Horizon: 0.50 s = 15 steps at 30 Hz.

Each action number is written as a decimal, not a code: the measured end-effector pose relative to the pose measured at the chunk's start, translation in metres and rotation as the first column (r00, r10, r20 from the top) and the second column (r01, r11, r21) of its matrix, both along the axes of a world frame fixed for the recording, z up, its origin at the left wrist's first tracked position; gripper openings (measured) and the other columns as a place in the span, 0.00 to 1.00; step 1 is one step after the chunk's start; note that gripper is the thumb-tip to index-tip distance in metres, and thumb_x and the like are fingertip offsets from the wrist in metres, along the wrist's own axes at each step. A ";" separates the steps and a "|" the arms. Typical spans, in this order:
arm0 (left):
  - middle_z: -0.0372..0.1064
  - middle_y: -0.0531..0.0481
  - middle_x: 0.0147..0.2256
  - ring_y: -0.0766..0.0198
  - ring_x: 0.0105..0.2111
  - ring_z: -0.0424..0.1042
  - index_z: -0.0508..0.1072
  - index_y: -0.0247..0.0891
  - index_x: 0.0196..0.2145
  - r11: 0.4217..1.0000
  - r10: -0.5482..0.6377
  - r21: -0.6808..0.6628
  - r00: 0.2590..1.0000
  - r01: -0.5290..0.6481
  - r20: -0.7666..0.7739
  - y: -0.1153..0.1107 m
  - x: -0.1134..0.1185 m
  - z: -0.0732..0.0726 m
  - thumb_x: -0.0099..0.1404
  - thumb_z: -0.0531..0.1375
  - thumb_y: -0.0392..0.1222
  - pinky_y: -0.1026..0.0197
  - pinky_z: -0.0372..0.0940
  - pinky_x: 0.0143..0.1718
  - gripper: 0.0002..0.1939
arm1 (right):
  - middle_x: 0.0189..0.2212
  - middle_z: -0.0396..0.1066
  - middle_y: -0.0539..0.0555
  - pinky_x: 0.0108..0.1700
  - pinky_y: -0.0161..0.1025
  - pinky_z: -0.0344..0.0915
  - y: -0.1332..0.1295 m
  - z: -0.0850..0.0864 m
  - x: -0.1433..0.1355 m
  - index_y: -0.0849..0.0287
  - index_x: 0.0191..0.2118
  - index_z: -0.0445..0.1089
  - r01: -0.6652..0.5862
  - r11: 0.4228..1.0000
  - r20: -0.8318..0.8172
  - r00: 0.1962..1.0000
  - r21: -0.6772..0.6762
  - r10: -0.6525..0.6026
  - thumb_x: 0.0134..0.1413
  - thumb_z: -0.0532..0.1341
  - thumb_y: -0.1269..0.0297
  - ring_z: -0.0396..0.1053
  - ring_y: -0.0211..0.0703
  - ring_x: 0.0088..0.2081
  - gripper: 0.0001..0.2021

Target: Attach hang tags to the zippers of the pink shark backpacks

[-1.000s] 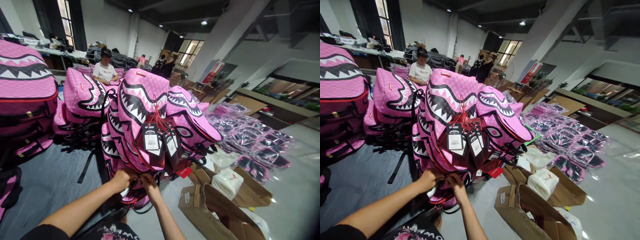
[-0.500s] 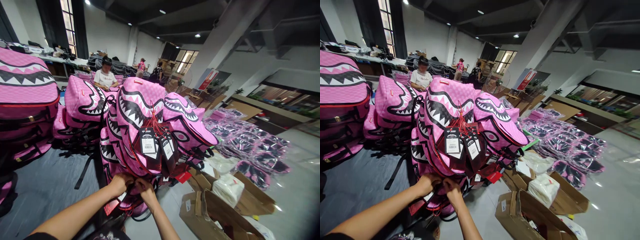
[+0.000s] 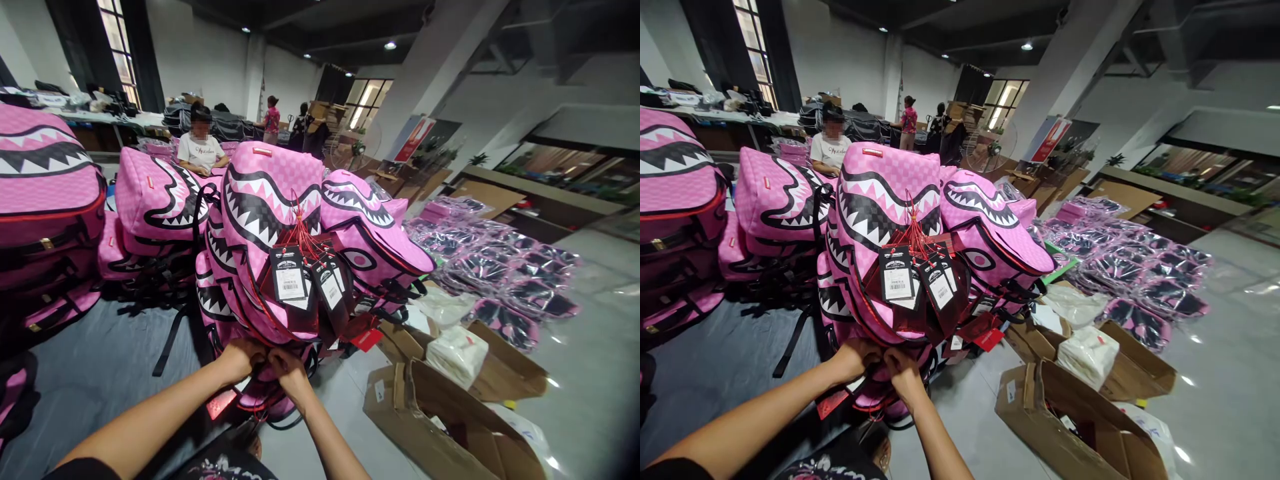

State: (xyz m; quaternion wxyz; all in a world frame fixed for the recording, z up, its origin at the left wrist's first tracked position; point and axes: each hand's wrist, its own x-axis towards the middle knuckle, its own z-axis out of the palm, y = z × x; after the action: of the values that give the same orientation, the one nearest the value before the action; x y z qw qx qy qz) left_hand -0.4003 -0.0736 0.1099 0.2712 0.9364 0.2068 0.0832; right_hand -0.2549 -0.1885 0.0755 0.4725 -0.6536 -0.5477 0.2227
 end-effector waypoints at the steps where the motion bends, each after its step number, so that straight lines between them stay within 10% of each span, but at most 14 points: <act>1: 0.76 0.47 0.35 0.59 0.36 0.74 0.78 0.38 0.38 1.000 0.009 0.006 1.000 -0.009 -0.020 0.001 0.001 0.000 0.65 0.54 0.35 0.60 0.65 0.39 0.12 | 0.29 0.71 0.51 0.38 0.34 0.61 0.000 0.002 -0.001 0.57 0.32 0.70 -0.005 1.000 0.022 1.000 0.016 0.004 0.58 0.54 0.66 0.68 0.40 0.33 0.08; 6: 0.76 0.43 0.35 0.55 0.35 0.75 0.78 0.37 0.39 0.992 0.017 0.124 0.981 0.007 -0.191 0.007 0.008 0.006 0.65 0.55 0.37 0.59 0.65 0.36 0.11 | 0.32 0.72 0.53 0.45 0.40 0.60 0.000 0.008 -0.008 0.57 0.31 0.70 -0.079 0.994 0.214 0.975 0.075 0.061 0.57 0.53 0.70 0.67 0.44 0.38 0.09; 15: 0.77 0.44 0.36 0.58 0.34 0.74 0.78 0.37 0.39 0.984 -0.068 0.147 0.979 0.097 -0.194 0.009 0.008 0.011 0.70 0.49 0.40 0.59 0.65 0.36 0.17 | 0.30 0.72 0.52 0.38 0.35 0.64 -0.001 0.001 -0.005 0.57 0.33 0.71 0.099 0.995 -0.043 0.994 0.031 -0.097 0.55 0.53 0.67 0.70 0.41 0.34 0.09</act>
State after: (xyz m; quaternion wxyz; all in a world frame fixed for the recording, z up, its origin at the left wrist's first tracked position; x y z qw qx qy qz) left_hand -0.3918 -0.0650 0.1212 0.1797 0.9662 0.1850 -0.0010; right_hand -0.2598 -0.1899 0.0769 0.5048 -0.6671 -0.5086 0.2037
